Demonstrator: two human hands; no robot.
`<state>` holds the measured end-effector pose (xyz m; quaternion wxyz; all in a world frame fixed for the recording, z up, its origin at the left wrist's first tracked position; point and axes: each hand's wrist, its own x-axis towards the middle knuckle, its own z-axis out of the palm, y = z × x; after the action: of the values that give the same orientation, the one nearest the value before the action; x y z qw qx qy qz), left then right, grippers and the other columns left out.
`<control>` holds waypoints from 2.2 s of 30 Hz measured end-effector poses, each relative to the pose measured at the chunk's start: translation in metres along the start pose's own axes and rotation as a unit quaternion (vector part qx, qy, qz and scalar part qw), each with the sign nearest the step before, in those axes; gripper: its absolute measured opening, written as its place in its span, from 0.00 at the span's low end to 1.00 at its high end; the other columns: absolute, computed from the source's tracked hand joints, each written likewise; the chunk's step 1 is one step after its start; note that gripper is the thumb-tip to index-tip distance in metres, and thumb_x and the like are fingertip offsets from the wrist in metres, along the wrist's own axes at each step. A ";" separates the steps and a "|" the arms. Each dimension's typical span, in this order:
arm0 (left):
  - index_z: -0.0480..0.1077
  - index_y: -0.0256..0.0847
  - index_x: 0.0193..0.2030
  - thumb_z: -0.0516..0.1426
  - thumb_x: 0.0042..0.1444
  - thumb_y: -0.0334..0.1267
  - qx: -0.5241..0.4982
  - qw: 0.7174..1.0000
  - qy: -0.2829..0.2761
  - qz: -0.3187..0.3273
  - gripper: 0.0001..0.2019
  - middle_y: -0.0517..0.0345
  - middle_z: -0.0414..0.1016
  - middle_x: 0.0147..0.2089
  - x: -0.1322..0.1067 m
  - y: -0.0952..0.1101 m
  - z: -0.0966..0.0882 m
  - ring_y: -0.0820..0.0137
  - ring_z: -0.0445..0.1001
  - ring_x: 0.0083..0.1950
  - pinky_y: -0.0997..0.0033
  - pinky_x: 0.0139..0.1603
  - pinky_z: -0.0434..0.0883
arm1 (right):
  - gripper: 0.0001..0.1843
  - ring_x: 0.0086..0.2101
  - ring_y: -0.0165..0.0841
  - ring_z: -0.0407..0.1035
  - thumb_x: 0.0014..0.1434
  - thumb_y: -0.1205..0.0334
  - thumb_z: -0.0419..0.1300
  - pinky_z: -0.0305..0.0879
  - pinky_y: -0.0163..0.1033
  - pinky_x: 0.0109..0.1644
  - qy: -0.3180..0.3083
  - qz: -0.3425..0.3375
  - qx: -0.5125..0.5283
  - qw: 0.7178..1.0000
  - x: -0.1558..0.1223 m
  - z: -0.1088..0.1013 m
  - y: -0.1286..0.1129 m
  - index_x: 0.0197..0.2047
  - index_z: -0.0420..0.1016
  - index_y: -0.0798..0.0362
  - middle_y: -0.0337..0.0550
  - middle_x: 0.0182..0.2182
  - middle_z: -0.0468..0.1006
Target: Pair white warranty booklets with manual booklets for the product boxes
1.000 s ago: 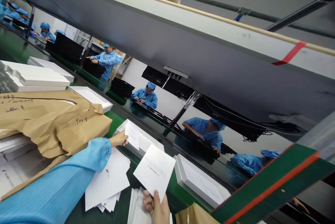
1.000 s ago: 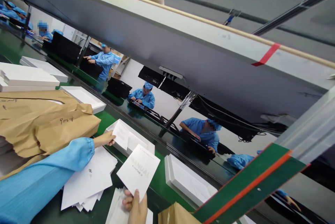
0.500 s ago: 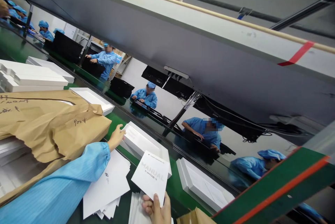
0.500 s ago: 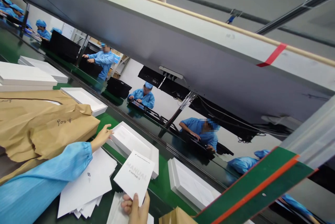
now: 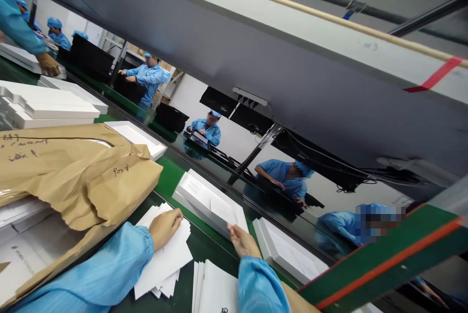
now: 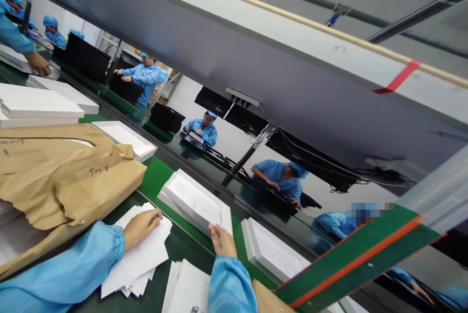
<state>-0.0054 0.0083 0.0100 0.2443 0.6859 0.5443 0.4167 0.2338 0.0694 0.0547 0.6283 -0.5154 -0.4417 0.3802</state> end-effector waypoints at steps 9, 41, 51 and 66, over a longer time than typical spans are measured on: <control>0.62 0.44 0.34 0.43 0.49 0.34 -0.009 1.000 -0.013 -0.002 0.09 0.62 0.69 0.31 0.003 -0.007 0.001 0.73 0.66 0.34 0.77 0.32 0.59 | 0.09 0.32 0.32 0.68 0.42 0.66 0.55 0.63 0.38 0.38 0.028 0.069 0.016 0.997 -0.025 -0.007 -0.014 0.30 0.60 0.54 0.41 0.27 0.71; 0.52 0.40 0.21 0.42 0.50 0.42 -0.189 0.979 0.068 -0.029 0.11 0.65 0.56 0.20 0.001 0.030 -0.041 0.74 0.61 0.24 0.77 0.24 0.57 | 0.27 0.39 0.48 0.61 0.44 0.56 0.53 0.56 0.48 0.39 -0.055 -0.022 -0.645 0.762 -0.131 -0.050 -0.011 0.46 0.58 0.61 0.57 0.36 0.69; 0.59 0.38 0.24 0.47 0.45 0.47 -0.372 0.921 0.028 -0.111 0.13 0.65 0.61 0.22 -0.002 0.003 -0.003 0.75 0.61 0.24 0.77 0.24 0.58 | 0.05 0.39 0.40 0.62 0.49 0.63 0.48 0.56 0.39 0.36 -0.059 0.007 -0.739 0.671 -0.134 -0.047 -0.024 0.30 0.59 0.55 0.53 0.35 0.68; 0.56 0.40 0.27 0.43 0.50 0.46 -0.330 0.939 0.037 -0.092 0.12 0.64 0.61 0.24 -0.009 0.009 0.010 0.72 0.62 0.28 0.73 0.29 0.60 | 0.06 0.23 0.31 0.61 0.51 0.59 0.46 0.58 0.36 0.26 0.125 -0.269 -0.533 0.792 -0.151 -0.037 -0.059 0.27 0.56 0.51 0.37 0.21 0.63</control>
<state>0.0077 -0.0021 0.0091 0.4735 0.4977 0.4461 0.5737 0.2217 -0.0940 0.0852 0.3805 -0.6724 -0.6124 -0.1675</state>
